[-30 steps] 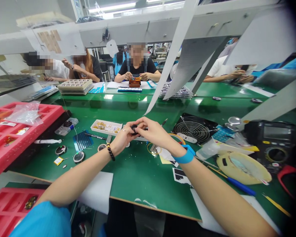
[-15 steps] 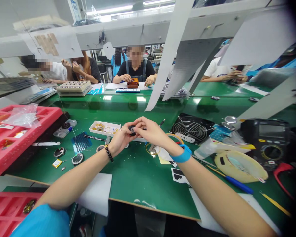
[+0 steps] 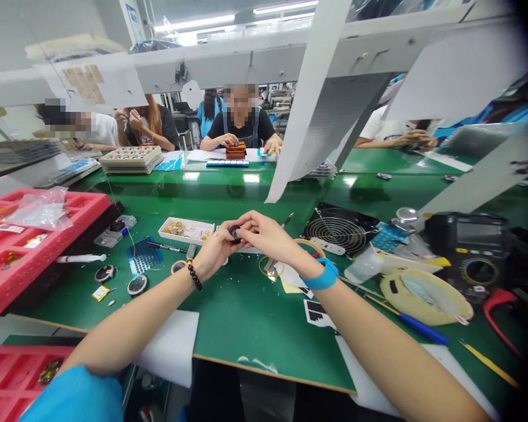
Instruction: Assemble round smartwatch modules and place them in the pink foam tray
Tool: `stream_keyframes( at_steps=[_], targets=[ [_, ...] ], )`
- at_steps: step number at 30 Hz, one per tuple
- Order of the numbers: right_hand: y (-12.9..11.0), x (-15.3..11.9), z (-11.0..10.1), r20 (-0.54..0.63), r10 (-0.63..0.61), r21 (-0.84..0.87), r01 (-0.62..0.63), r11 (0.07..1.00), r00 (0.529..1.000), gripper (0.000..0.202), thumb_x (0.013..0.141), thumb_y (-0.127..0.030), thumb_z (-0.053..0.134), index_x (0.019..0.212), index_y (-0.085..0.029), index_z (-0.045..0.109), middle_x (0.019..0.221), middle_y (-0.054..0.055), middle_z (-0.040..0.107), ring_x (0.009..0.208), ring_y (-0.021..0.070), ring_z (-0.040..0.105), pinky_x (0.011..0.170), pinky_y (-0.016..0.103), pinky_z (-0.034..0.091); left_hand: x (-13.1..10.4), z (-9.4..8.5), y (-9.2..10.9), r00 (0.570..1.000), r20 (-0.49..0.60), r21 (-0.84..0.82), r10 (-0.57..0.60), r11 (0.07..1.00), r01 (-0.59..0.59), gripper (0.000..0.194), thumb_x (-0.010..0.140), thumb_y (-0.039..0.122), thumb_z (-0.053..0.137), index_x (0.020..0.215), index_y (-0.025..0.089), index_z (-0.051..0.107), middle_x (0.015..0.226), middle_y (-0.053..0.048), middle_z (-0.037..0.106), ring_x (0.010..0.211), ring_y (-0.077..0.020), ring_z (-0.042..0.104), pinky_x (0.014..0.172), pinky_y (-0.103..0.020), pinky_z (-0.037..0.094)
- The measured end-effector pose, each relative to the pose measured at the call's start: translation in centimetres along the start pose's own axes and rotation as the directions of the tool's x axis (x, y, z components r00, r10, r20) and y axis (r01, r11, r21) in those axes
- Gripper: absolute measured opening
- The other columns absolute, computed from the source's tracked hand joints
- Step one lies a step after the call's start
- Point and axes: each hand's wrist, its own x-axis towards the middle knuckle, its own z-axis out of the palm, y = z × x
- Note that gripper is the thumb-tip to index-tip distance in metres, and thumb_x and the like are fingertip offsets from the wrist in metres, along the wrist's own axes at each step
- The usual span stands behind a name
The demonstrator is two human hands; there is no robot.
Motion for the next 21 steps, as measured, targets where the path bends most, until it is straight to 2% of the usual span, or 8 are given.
stream_keyframes(
  at_steps=[8, 14, 21],
  targets=[
    [0.4, -0.1, 0.3, -0.015, -0.037, -0.038, 0.037, 0.999, 0.999, 0.038, 0.086, -0.038, 0.049, 0.118, -0.018, 0.057, 0.097, 0.001, 0.064, 0.078, 0.0003, 0.059, 0.062, 0.008, 0.04, 0.0, 0.0, -0.3, 0.998, 0.022, 0.091, 0.055, 0.994, -0.057, 0.033, 0.075, 0.011, 0.055, 0.108, 0.014, 0.06, 0.11, -0.007, 0.062, 0.101, -0.0185, 0.06, 0.099, -0.037, 0.051],
    [-0.5, -0.8, 0.5, -0.066, -0.116, -0.1, 0.109, 0.989, 0.991, 0.033, 0.089, -0.031, 0.047, 0.117, -0.017, 0.056, 0.097, 0.0, 0.064, 0.078, -0.0024, 0.054, 0.065, 0.007, 0.032, 0.0, -0.3, -0.6, 0.994, 0.014, 0.201, 0.106, 0.974, -0.106, 0.038, 0.077, 0.016, 0.055, 0.115, 0.016, 0.058, 0.119, -0.007, 0.062, 0.115, -0.0214, 0.057, 0.103, -0.037, 0.048],
    [-0.8, -1.0, 0.6, -0.1, -0.137, -0.065, 0.131, 0.989, 0.985, 0.032, 0.089, -0.032, 0.046, 0.117, -0.017, 0.053, 0.099, 0.0, 0.064, 0.08, -0.0019, 0.056, 0.067, 0.008, 0.035, 0.2, -0.3, 0.0, 0.996, 0.026, 0.033, 0.08, 0.996, -0.081, 0.035, 0.075, 0.012, 0.053, 0.109, 0.013, 0.06, 0.113, -0.008, 0.064, 0.107, -0.0204, 0.061, 0.099, -0.036, 0.051]
  ],
)
